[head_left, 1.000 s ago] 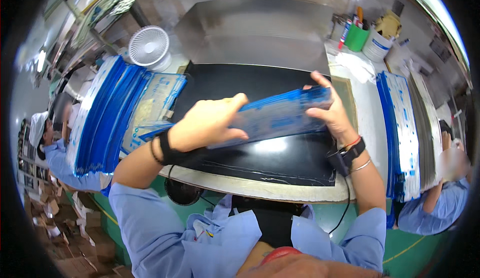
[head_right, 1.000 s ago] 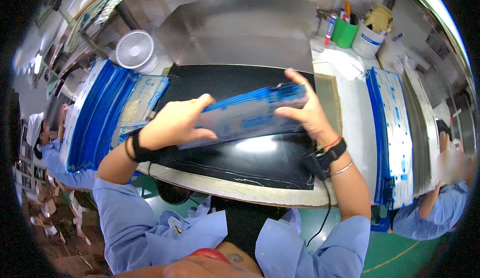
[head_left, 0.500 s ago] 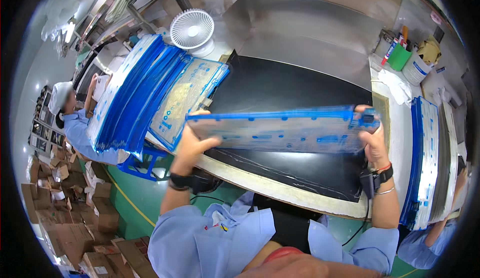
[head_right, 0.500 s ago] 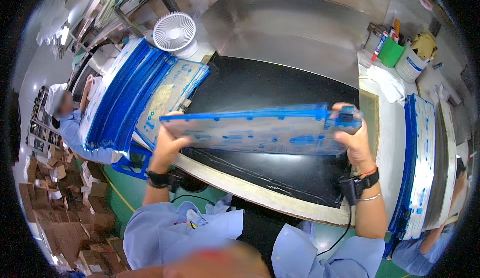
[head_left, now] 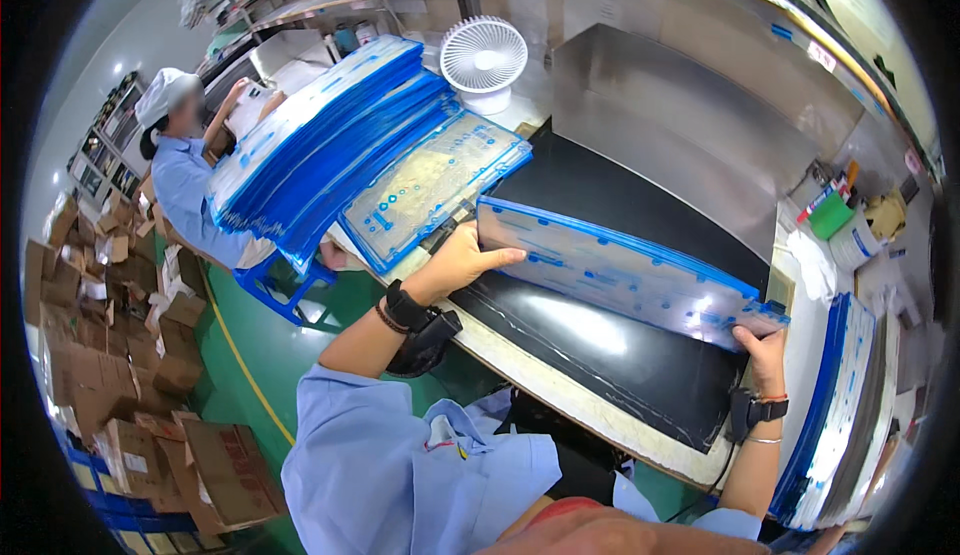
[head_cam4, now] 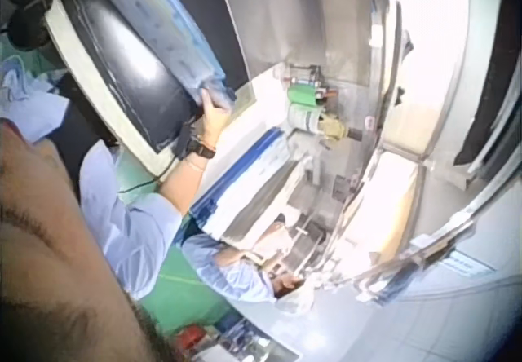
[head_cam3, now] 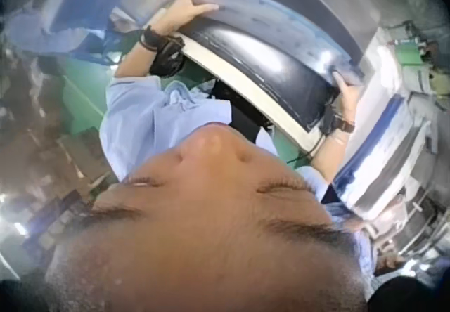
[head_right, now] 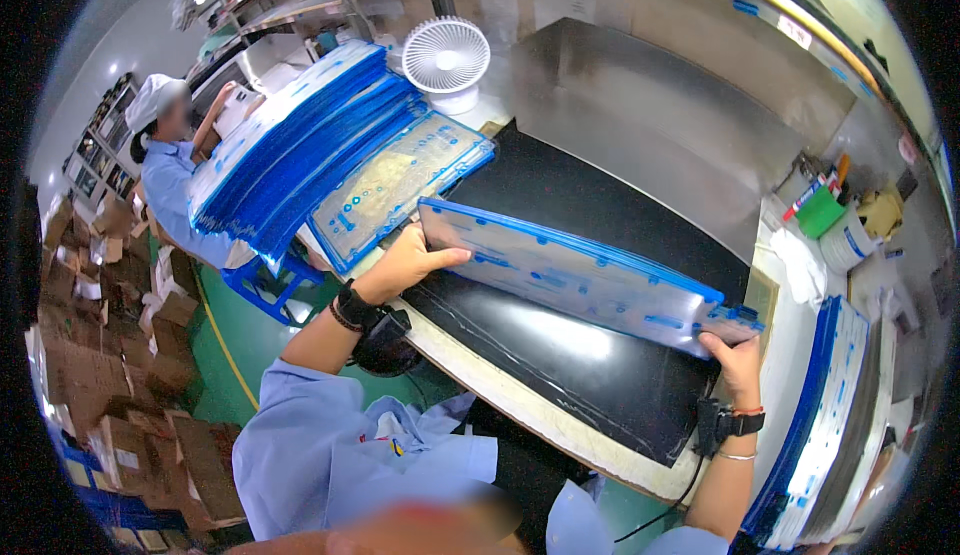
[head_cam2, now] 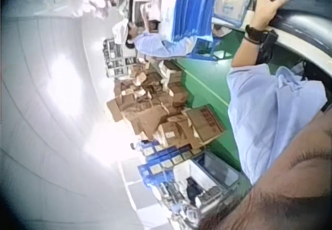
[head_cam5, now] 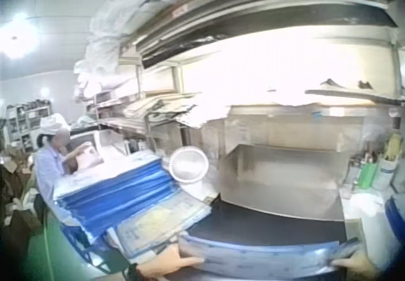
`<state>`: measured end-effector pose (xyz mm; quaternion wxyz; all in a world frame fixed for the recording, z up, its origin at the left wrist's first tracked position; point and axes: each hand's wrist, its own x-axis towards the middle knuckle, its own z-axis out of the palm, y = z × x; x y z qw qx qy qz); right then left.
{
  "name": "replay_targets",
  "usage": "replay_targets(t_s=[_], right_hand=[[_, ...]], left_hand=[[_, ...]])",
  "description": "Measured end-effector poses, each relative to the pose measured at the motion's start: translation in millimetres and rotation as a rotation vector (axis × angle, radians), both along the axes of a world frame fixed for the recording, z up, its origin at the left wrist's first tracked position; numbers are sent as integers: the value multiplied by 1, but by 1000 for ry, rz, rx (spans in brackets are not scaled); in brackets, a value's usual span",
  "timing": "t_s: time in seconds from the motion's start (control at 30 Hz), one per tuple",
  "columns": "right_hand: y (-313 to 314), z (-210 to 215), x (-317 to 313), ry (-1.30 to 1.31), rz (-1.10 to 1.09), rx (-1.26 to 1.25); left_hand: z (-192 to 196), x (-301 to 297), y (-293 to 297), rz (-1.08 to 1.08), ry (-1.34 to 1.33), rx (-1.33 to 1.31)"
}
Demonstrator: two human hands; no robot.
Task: Sorting and inspecting keyboard membrane circuit layers at a factory workstation.
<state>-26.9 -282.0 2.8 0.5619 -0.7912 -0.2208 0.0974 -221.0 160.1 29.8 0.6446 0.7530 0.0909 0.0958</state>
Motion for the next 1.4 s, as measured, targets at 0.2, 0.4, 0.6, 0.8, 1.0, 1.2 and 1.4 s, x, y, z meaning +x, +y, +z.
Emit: replay_targets(t_s=[0.2, 0.4, 0.6, 0.8, 1.0, 1.2, 1.4], right_hand=[[41, 4, 35, 145, -56, 307], [39, -1, 113, 268, -47, 366], [30, -45, 170, 196, -177, 144], [45, -43, 168, 142, -194, 264], [31, -47, 159, -418, -397, -49], [41, -29, 134, -608, -417, -217], [61, -15, 113, -668, -366, -168]], left_hand=[[21, 20, 15, 261, -23, 358], [87, -43, 84, 669, -347, 856], [103, -189, 198, 1499, 21, 1367], [94, -237, 248, 1259, 282, 790], [106, -220, 237, 1401, 336, 863], [106, -208, 233, 1485, -24, 927], [118, -192, 242, 1085, -392, -161]])
